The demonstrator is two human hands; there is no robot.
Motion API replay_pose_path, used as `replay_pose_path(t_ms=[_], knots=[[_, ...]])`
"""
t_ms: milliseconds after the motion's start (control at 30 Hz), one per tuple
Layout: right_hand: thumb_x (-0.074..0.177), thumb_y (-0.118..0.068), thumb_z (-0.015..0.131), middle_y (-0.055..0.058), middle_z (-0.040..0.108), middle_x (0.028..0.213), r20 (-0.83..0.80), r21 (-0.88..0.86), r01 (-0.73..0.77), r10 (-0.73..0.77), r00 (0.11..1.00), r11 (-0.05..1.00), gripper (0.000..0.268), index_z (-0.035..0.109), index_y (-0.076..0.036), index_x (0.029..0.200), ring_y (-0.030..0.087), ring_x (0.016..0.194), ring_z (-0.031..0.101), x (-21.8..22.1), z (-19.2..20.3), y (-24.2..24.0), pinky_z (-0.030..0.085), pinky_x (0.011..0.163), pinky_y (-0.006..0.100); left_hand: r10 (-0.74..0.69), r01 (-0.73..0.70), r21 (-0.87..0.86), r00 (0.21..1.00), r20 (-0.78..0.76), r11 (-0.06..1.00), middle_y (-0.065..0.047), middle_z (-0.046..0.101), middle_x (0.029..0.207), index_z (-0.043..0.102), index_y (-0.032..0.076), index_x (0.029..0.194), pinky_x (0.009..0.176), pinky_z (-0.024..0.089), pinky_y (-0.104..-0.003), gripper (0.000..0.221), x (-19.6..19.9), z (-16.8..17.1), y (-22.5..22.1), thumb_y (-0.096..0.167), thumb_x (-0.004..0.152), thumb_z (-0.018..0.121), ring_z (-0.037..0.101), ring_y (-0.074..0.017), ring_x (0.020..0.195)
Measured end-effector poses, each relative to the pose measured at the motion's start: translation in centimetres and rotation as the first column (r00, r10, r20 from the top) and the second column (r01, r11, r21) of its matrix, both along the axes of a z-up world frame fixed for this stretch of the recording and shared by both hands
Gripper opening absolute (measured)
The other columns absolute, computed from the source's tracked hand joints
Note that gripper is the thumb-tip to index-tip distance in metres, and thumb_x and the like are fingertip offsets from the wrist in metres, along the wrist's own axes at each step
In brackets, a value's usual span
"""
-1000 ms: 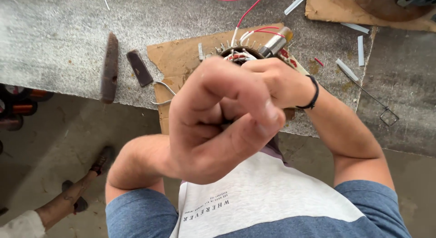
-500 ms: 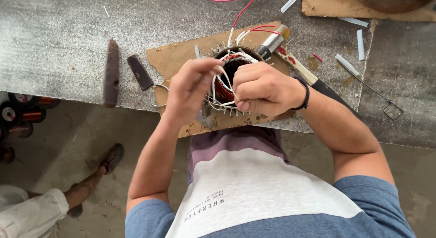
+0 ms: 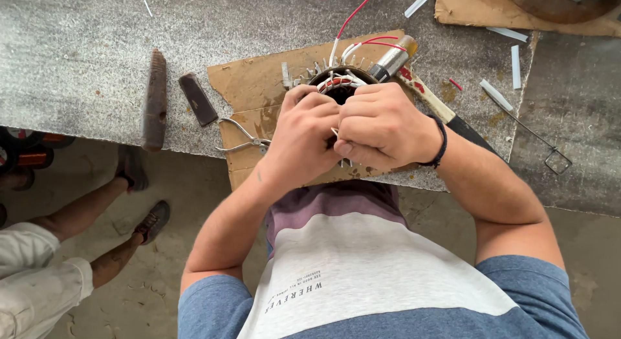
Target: Securing the copper windings of an electric motor stator using cord
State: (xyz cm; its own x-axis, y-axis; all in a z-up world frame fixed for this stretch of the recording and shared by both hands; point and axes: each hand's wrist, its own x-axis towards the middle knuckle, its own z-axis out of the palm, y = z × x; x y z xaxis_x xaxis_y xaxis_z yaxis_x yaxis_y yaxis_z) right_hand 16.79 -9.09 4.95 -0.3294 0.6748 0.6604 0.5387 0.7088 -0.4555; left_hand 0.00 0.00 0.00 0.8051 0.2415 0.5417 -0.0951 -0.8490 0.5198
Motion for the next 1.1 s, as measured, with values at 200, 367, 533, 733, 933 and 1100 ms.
replay_pose_path(t_ms=[200,367,533,733,933,1100], knots=[[0.105,-0.018,0.052,0.006,0.052,0.071,-0.035,-0.071,-0.018,0.015,0.999,0.997,0.028,0.062,-0.007,0.082,0.029,0.056,0.055,-0.1,-0.6,-0.1,0.043,0.05,0.039,0.063,-0.089,0.222,0.991,0.12,0.971,-0.002,0.06,0.074,0.062,0.011,0.064,0.099,0.048,-0.044,0.018,-0.7,0.6,-0.7,0.015,0.078,0.074,0.064,-0.0201,0.085],[0.106,-0.026,0.054,0.002,0.048,0.065,-0.111,-0.162,-0.023,0.005,0.994,0.986,0.028,0.063,-0.008,0.086,0.029,0.052,0.053,0.3,-1.5,-0.6,0.043,0.049,0.039,-0.015,0.001,0.097,0.99,0.142,0.995,0.0,0.064,0.083,0.067,0.012,0.076,0.1,0.048,-0.044,0.011,-1.0,0.4,-0.1,0.013,0.086,0.071,0.067,-0.0199,0.087],[0.107,-0.04,0.046,0.005,0.046,0.062,-0.206,-0.285,0.013,-0.075,0.976,0.958,0.047,0.06,0.001,0.124,0.026,0.051,0.052,-0.8,2.1,-1.8,0.048,0.052,0.04,-0.033,0.025,0.056,0.99,0.139,0.998,0.003,0.067,0.086,0.074,0.019,0.091,0.104,0.047,-0.043,0.009,-1.6,0.5,0.2,0.022,0.098,0.068,0.068,-0.0183,0.089],[0.081,-0.002,0.069,0.011,0.057,0.079,0.14,-0.42,0.107,-0.052,0.989,0.901,0.036,0.062,-0.002,0.116,0.035,0.07,0.064,1.9,3.4,-3.8,0.053,0.06,0.047,-0.077,0.085,-0.042,0.984,0.162,0.995,0.002,0.073,0.096,0.071,0.016,0.092,0.107,0.042,-0.045,0.02,-1.8,1.9,0.1,0.03,0.104,0.063,0.069,-0.0186,0.094],[0.081,-0.003,0.063,0.005,0.058,0.083,0.603,-0.36,0.159,0.099,0.792,0.92,0.014,0.052,-0.012,0.081,0.028,0.074,0.054,2.9,3.0,-4.4,0.047,0.067,0.043,-0.159,0.16,-0.053,0.987,0.027,0.986,0.007,0.076,0.105,0.071,0.016,0.098,0.106,0.039,-0.042,0.024,-1.9,3.2,0.7,0.025,0.108,0.051,0.067,-0.0177,0.092],[0.1,-0.011,0.058,-0.001,0.058,0.083,0.862,-0.198,0.11,0.119,0.493,0.974,0.014,0.056,-0.017,0.088,0.019,0.077,0.058,2.3,4.6,-3.8,0.047,0.067,0.034,-0.164,0.166,-0.066,0.986,0.024,0.984,0.007,0.076,0.107,0.072,0.016,0.099,0.107,0.039,-0.042,0.026,-2.1,3.2,0.7,0.026,0.109,0.05,0.066,-0.0179,0.093]])
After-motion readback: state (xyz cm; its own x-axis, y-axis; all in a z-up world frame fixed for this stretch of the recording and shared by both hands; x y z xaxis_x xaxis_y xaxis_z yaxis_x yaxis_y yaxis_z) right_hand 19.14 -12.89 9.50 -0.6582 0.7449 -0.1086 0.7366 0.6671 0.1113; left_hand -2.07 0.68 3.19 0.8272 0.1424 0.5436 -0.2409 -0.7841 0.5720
